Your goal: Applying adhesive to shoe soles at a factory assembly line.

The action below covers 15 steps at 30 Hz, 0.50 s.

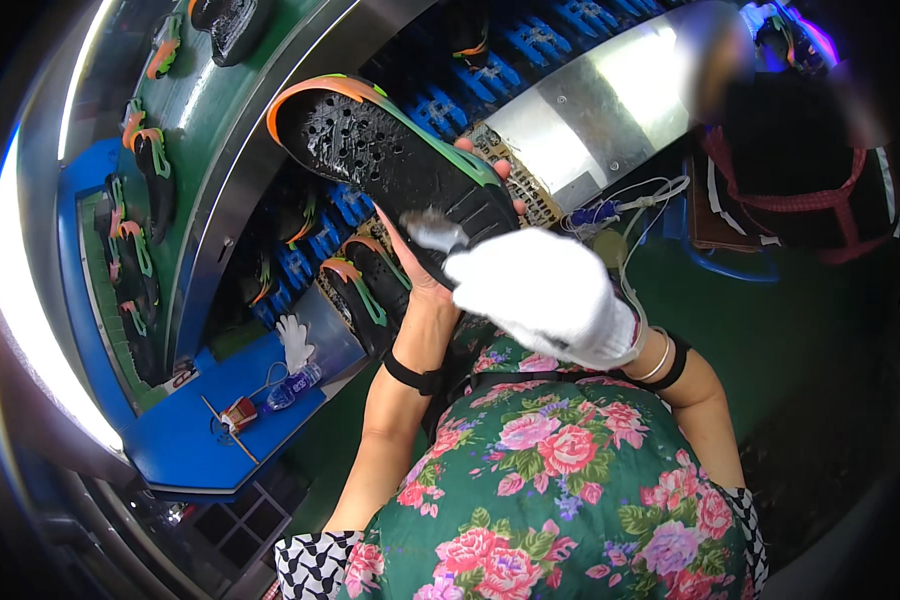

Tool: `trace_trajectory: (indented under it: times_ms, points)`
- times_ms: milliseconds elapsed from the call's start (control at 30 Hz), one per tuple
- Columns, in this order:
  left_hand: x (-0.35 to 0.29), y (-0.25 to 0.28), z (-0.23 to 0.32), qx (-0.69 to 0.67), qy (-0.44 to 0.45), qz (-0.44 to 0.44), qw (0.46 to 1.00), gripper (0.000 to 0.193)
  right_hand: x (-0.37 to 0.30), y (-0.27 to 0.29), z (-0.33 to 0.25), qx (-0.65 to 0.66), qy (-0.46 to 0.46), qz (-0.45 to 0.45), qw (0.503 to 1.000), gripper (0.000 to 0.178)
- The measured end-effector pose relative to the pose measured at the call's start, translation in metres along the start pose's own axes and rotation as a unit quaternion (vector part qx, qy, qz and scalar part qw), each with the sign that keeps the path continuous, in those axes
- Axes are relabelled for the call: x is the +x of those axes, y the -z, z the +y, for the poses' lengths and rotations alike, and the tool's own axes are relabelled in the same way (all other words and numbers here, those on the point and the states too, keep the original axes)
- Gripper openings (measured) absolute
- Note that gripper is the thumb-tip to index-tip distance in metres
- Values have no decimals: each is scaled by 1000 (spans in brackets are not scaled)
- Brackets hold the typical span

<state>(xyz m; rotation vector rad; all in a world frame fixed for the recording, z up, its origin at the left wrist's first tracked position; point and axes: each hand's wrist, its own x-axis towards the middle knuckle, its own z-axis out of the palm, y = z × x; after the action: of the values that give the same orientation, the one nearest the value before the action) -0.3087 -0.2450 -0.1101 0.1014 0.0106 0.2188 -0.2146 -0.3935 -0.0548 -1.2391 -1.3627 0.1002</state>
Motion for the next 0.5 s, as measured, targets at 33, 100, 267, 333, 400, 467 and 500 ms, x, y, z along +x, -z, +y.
trace_trajectory:
  times_ms: [33,100,267,333,400,467,500]
  points:
    - [0,1,1,-4,-12,18,1000,94,-1,-5,-2,24,-2,4,1000,24]
    - [-1,3,3,-8,-23,38,999,95,1,7,-7,97,-57,-28,993,23]
    - [0,-3,-1,-25,-29,41,998,95,-5,13,2,39,-46,-22,998,26]
    - [1,2,4,-14,-12,-7,1000,94,-14,0,-3,27,-26,-43,998,31]
    - [-2,3,6,-14,-34,31,999,92,-12,4,-4,98,-44,-57,993,28]
    - [-4,3,7,2,-92,110,990,87,-5,13,-2,146,-83,-49,985,25]
    - [0,-2,6,1,-90,112,990,87,-4,16,-1,144,-112,-32,983,23]
